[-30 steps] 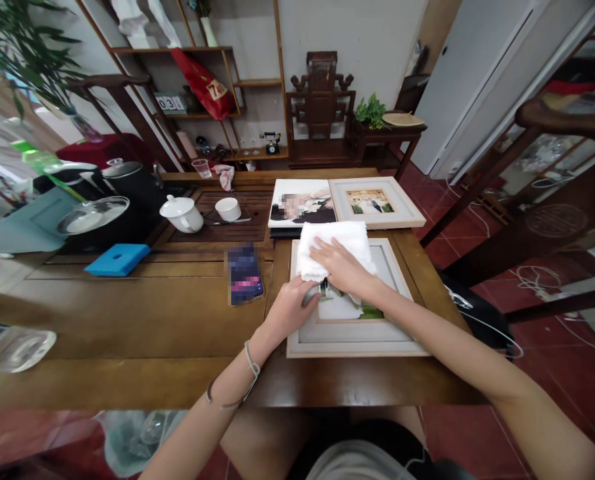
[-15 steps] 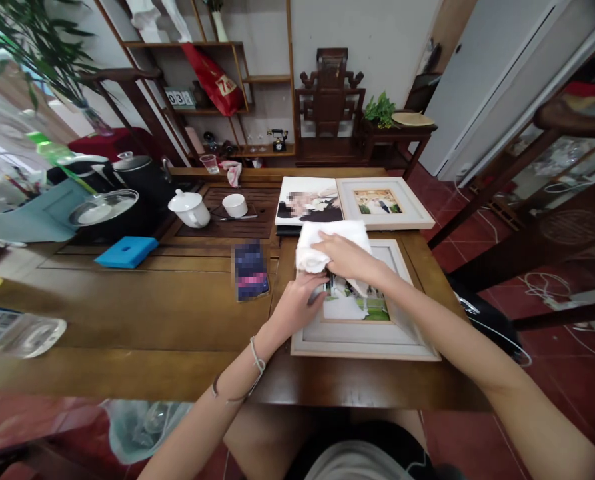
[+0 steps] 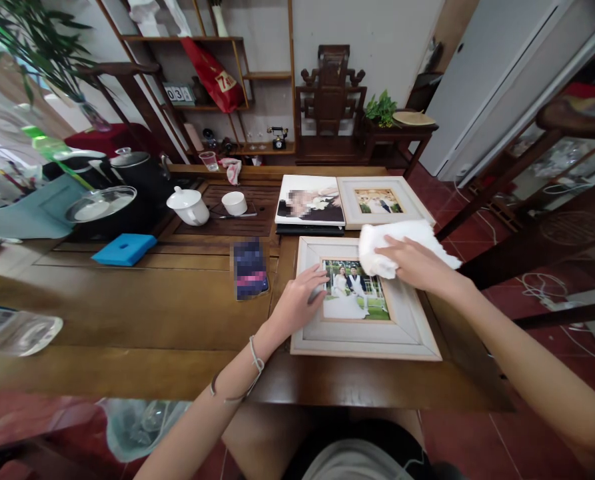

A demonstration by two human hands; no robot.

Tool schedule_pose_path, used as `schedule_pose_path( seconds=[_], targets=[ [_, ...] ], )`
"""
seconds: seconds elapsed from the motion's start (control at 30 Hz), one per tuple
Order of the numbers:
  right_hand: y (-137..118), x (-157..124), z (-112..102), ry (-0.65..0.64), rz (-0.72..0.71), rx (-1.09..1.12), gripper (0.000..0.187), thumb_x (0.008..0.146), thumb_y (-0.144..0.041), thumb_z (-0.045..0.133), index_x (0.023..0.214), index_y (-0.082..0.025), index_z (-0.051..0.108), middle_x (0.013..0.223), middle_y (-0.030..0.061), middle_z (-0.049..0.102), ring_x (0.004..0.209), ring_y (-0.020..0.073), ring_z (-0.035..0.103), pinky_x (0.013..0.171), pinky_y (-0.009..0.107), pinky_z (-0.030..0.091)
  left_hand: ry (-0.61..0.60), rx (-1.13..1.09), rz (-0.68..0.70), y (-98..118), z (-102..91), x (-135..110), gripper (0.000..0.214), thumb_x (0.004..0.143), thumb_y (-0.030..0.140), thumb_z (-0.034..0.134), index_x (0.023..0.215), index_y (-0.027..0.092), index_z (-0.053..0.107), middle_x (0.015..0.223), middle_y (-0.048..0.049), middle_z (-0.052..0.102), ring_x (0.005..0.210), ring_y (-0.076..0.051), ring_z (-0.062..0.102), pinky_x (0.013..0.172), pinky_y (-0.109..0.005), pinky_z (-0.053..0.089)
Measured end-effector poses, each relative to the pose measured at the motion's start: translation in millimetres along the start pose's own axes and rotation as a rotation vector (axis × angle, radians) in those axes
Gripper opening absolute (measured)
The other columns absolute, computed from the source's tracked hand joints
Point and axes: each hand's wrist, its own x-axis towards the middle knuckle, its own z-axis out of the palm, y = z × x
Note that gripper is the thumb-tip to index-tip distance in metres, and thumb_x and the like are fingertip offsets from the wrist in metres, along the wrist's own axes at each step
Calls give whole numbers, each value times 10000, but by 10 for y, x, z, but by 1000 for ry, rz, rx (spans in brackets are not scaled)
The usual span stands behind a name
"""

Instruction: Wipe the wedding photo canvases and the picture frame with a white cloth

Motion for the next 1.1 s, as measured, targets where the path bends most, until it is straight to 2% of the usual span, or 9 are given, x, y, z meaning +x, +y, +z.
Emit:
schedule_pose_path(
  seconds=[0.1, 0.2, 0.3, 0.4, 0.57, 0.7, 0.8, 0.93, 1.1],
  targets=[
    [43, -210, -38, -46, 82, 59, 705, 684, 74, 397, 1325, -143, 595, 1464, 148, 488, 1319, 326, 485, 1080, 502, 408, -5, 8, -9, 16, -9, -1, 293, 914, 158, 553, 1191, 199, 637, 1327, -108, 632, 1359, -269, 483, 1095, -491, 446],
    [-160, -504, -36, -87, 54, 86, 751, 628, 78, 423, 1327, -132, 601, 1472, 162, 470, 1337, 330, 462, 1097, 472, 397, -14, 50, -38, 38, -23, -6, 443, 917, 175, 545, 1359, 169, 519, 1451, -145, 516, 1391, -275, 439, 1131, -486, 409],
    [-385, -864, 13, -150, -73, 191, 832, 577, 56, 435, 1337, -240, 598, 1469, 64, 495, 1375, 297, 413, 1098, 468, 403, -22, 103, -56, 40, -24, -16, 553, 928, 203, 527, 1463, 160, 390, 1530, -157, 407, 1433, -280, 370, 1154, -490, 376],
    [-419, -1077, 96, -187, -155, 296, 861, 618, 40, 432, 1392, -324, 535, 1497, -15, 459, 1403, 261, 365, 1105, 453, 400, -37, 135, -35, 24, -18, -23, 550, 937, 227, 518, 1468, 174, 382, 1513, -150, 434, 1428, -275, 378, 1157, -487, 373],
    [-40, -746, 284, -36, -142, 285, 626, 822, -125, 509, 1433, -263, 492, 1508, 40, 442, 1418, 282, 331, 1159, 523, 282, -45, 155, -15, 16, -30, -13, 548, 932, 247, 537, 1455, 161, 399, 1493, -163, 454, 1409, -281, 406, 1152, -485, 383],
    [290, -252, 424, 195, -29, 152, 698, 759, -75, 491, 1440, -226, 468, 1542, 75, 383, 1452, 316, 232, 1135, 638, 226, -53, 164, -1, 12, -37, -8, 517, 933, 244, 538, 1431, 151, 433, 1488, -163, 460, 1410, -287, 403, 1144, -489, 396],
    [300, -68, 493, 270, -13, 61, 790, 667, -9, 476, 1434, -197, 467, 1523, 85, 417, 1459, 334, 206, 1123, 658, 240, -40, 161, 3, 3, -33, -10, 486, 933, 240, 540, 1405, 150, 465, 1479, -164, 470, 1403, -288, 414, 1139, -492, 402],
    [-4, -238, 507, 201, -96, 36, 810, 607, 4, 516, 1401, -151, 507, 1469, 123, 491, 1445, 358, 246, 1140, 629, 244, -30, 145, -7, -2, -27, -11, 472, 932, 246, 543, 1392, 159, 479, 1476, -164, 475, 1396, -287, 426, 1131, -497, 412],
    [-445, -839, 430, 87, -216, 155, 923, 534, 25, 490, 1436, -165, 468, 1488, 95, 473, 1453, 319, 239, 1170, 597, 210, -27, 136, -3, -6, -24, -20, 468, 939, 255, 533, 1395, 170, 474, 1484, -159, 468, 1398, -287, 424, 1129, -505, 413]
  ],
)
